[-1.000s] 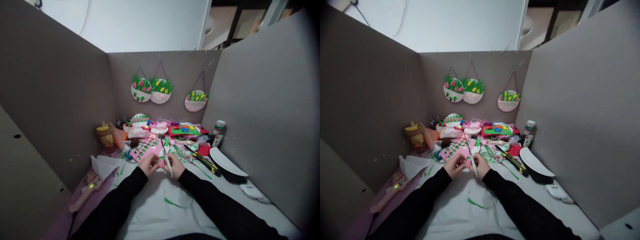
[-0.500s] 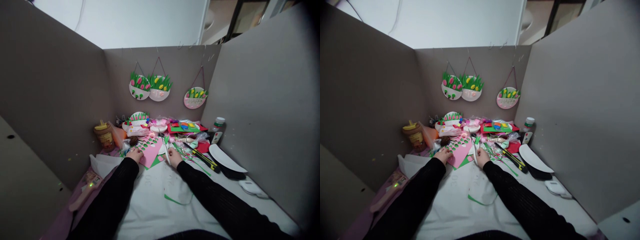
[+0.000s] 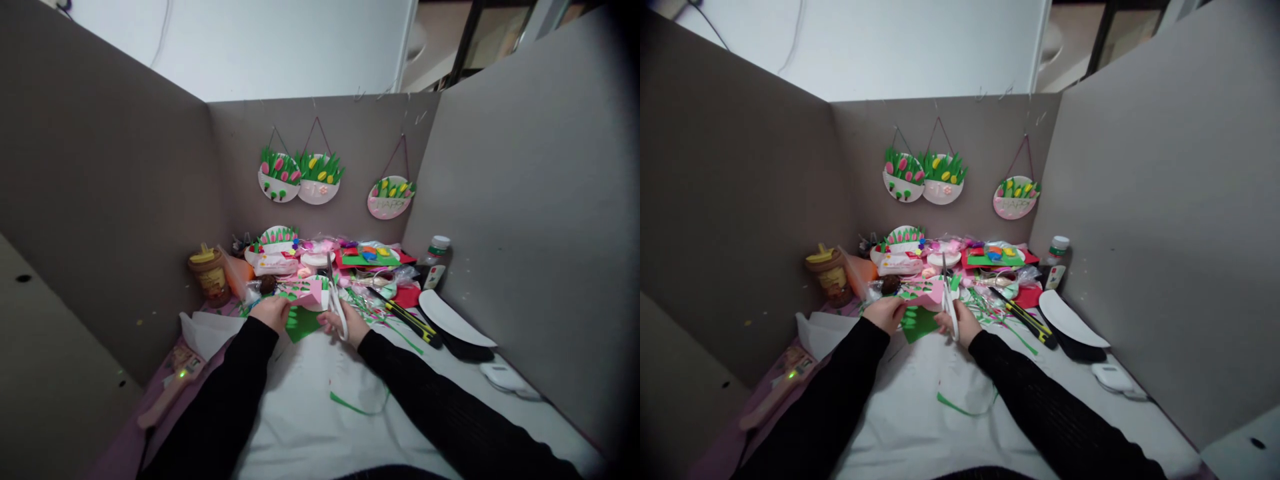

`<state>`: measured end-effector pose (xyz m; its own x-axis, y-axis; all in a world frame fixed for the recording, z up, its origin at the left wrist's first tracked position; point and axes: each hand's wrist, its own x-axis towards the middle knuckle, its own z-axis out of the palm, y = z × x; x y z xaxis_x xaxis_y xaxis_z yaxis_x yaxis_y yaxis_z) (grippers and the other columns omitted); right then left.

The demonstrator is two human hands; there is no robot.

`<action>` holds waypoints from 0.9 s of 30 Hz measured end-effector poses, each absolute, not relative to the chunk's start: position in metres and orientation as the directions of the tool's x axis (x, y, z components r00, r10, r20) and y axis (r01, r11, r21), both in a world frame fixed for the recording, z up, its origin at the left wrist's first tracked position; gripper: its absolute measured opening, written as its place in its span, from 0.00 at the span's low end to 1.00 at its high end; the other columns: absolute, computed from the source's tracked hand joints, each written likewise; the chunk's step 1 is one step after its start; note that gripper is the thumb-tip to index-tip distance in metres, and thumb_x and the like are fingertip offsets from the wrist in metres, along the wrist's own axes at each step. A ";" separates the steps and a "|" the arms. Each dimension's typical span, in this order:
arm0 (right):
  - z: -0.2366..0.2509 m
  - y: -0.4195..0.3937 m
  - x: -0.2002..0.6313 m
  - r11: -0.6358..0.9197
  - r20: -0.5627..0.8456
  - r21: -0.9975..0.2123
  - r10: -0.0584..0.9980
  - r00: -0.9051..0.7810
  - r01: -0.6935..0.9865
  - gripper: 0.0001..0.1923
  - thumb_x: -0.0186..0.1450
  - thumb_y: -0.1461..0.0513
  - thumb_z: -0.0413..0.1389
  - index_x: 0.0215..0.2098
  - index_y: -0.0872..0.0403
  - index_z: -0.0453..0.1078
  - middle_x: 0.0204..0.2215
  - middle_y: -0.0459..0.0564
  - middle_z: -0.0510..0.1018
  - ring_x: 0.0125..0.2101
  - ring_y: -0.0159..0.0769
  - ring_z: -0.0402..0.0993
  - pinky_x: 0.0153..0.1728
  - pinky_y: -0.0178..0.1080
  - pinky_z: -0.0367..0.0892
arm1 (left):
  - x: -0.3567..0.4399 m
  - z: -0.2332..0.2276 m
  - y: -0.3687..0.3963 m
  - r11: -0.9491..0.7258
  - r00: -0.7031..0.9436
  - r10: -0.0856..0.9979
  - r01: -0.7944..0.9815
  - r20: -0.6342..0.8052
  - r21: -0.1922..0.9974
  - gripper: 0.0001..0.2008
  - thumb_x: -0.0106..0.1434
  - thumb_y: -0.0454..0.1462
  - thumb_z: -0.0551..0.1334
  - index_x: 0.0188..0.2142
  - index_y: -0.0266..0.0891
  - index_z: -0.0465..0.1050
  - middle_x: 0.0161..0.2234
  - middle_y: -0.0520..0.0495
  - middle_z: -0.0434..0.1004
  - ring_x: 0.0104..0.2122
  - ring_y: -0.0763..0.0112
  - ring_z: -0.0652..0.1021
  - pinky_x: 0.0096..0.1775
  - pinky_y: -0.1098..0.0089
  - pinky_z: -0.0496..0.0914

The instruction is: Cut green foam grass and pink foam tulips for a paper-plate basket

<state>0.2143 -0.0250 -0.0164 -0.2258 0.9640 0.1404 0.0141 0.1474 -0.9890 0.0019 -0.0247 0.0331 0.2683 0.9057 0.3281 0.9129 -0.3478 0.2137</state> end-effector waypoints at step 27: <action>0.018 -0.036 0.257 0.202 0.229 -0.973 0.898 -0.377 -0.110 0.27 0.38 0.56 0.61 0.35 0.52 0.60 0.29 0.47 0.69 0.31 0.39 0.68 0.30 0.38 0.64 | 0.019 0.040 -0.044 -0.577 0.423 0.784 0.766 0.454 0.283 0.38 0.50 0.48 0.59 0.58 0.43 0.47 0.58 0.40 0.53 0.58 0.48 0.49 0.53 0.43 0.41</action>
